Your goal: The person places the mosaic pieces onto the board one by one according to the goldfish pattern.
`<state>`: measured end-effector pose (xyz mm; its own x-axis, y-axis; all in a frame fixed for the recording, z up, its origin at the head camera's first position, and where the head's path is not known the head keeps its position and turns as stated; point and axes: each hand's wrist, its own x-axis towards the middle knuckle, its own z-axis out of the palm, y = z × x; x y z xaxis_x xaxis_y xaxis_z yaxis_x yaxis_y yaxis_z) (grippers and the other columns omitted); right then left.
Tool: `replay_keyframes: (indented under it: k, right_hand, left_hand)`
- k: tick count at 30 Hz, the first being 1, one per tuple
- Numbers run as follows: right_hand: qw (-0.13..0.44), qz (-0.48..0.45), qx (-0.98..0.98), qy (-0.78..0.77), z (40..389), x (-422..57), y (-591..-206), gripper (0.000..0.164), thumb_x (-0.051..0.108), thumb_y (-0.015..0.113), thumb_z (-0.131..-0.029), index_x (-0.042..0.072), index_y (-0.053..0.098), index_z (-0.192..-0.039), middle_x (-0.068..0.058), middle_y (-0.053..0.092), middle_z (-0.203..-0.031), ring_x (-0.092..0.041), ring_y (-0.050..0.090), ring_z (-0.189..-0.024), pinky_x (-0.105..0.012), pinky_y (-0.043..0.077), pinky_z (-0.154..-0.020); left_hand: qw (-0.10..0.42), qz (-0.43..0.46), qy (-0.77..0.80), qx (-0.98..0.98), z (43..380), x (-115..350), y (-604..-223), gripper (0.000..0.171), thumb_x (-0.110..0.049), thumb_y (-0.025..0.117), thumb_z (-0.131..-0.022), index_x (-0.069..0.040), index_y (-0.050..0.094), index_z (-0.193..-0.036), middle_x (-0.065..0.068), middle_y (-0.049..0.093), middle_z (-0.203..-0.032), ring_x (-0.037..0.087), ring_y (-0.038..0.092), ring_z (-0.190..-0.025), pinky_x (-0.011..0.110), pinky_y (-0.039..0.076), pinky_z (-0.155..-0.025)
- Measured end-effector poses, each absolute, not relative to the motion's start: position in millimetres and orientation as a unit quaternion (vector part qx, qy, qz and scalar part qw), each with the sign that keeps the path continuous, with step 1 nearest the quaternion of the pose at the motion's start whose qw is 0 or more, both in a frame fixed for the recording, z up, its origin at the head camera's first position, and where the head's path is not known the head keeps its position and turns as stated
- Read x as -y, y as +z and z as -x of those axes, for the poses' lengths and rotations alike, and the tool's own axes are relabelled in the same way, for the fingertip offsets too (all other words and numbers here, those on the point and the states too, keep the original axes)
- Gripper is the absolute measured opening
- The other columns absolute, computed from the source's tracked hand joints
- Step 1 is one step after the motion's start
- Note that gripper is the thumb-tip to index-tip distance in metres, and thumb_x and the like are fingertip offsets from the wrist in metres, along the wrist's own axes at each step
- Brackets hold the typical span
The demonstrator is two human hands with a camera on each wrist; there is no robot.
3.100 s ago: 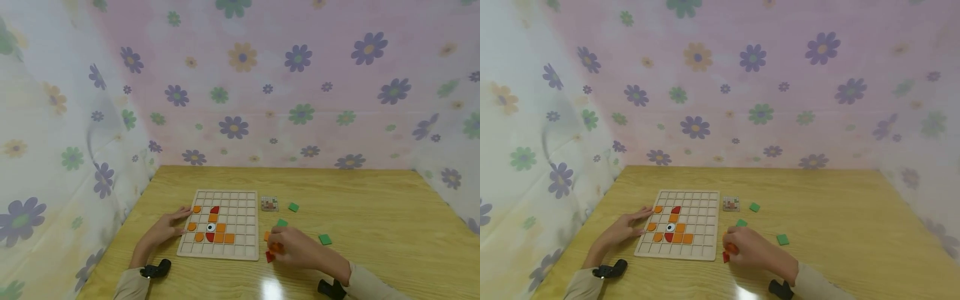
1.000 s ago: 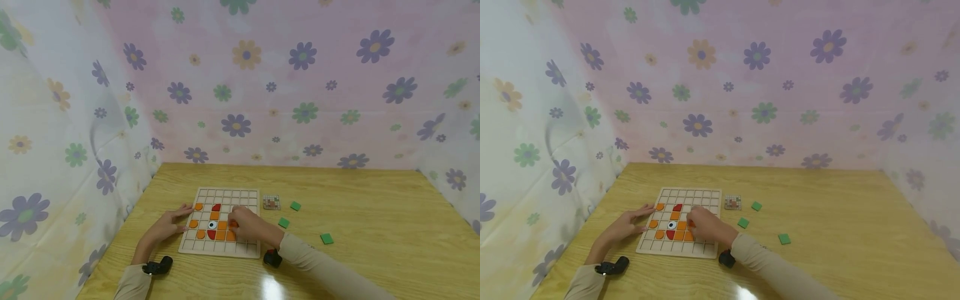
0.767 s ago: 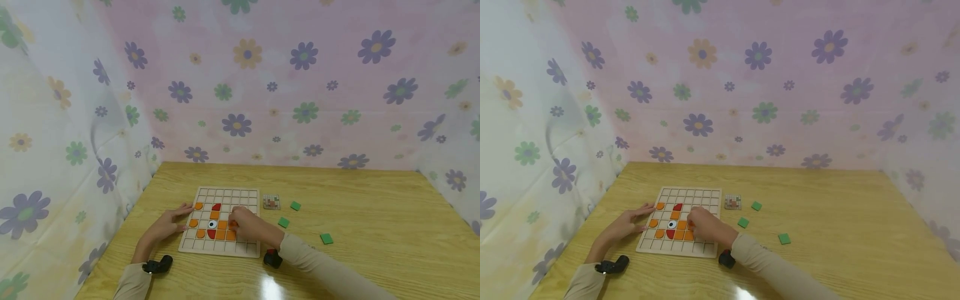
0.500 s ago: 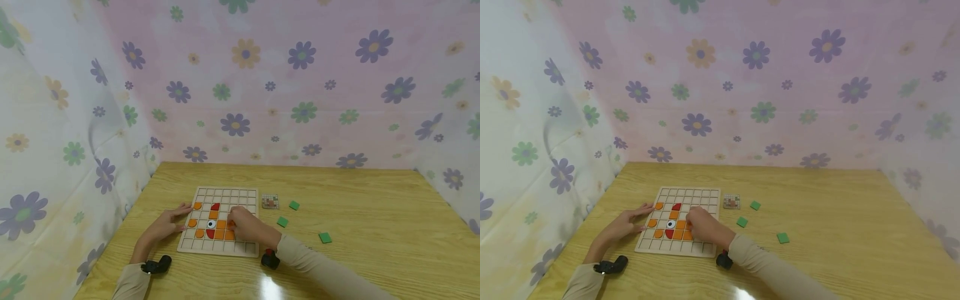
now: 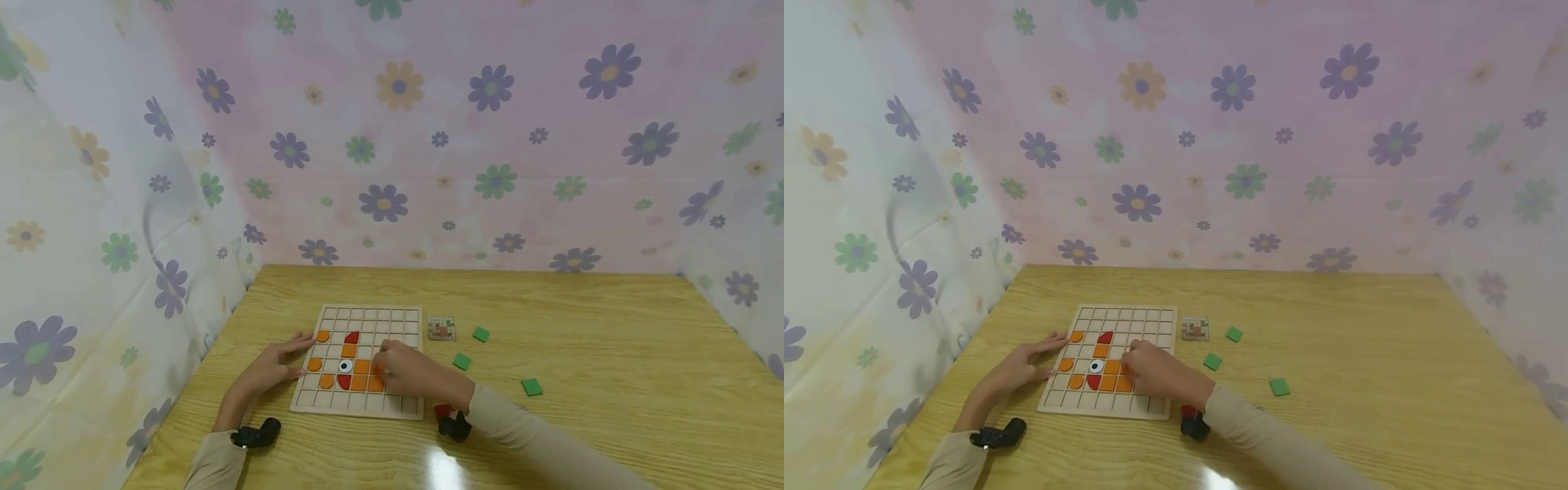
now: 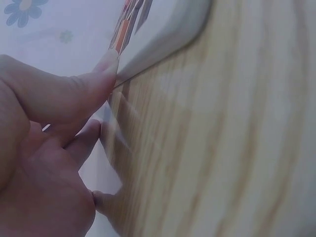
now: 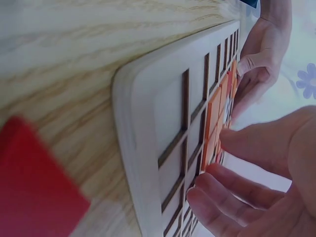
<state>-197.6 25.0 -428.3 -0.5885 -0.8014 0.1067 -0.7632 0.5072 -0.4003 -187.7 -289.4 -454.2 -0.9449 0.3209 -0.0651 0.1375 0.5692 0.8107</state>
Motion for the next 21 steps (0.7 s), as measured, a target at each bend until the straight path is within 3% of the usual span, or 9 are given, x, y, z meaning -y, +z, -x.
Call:
replay_keyframes:
  k: [6,21]
  right_hand:
    - [0.078,0.45,-0.865,-0.208,192,-41,-422,0.019,0.011,0.059,-0.091,0.011,0.071,-0.106,-0.001,0.059,-0.106,-0.01,0.054,-0.093,-0.022,0.048,-0.076]
    - [0.087,0.454,-0.861,-0.211,185,-80,-409,0.018,0.012,0.065,-0.088,0.006,0.07,-0.105,-0.004,0.059,-0.104,-0.011,0.056,-0.084,-0.024,0.049,-0.07]
  left_hand:
    - [0.102,-0.131,0.44,-0.882,187,289,-453,0.06,0.0,0.068,-0.082,-0.004,0.048,-0.139,0.011,0.033,-0.15,0.033,0.012,-0.142,0.056,0.014,-0.11]
    - [0.101,-0.121,0.432,-0.888,185,285,-449,0.061,0.001,0.068,-0.081,-0.003,0.048,-0.139,0.01,0.033,-0.15,0.033,0.011,-0.143,0.058,0.012,-0.11]
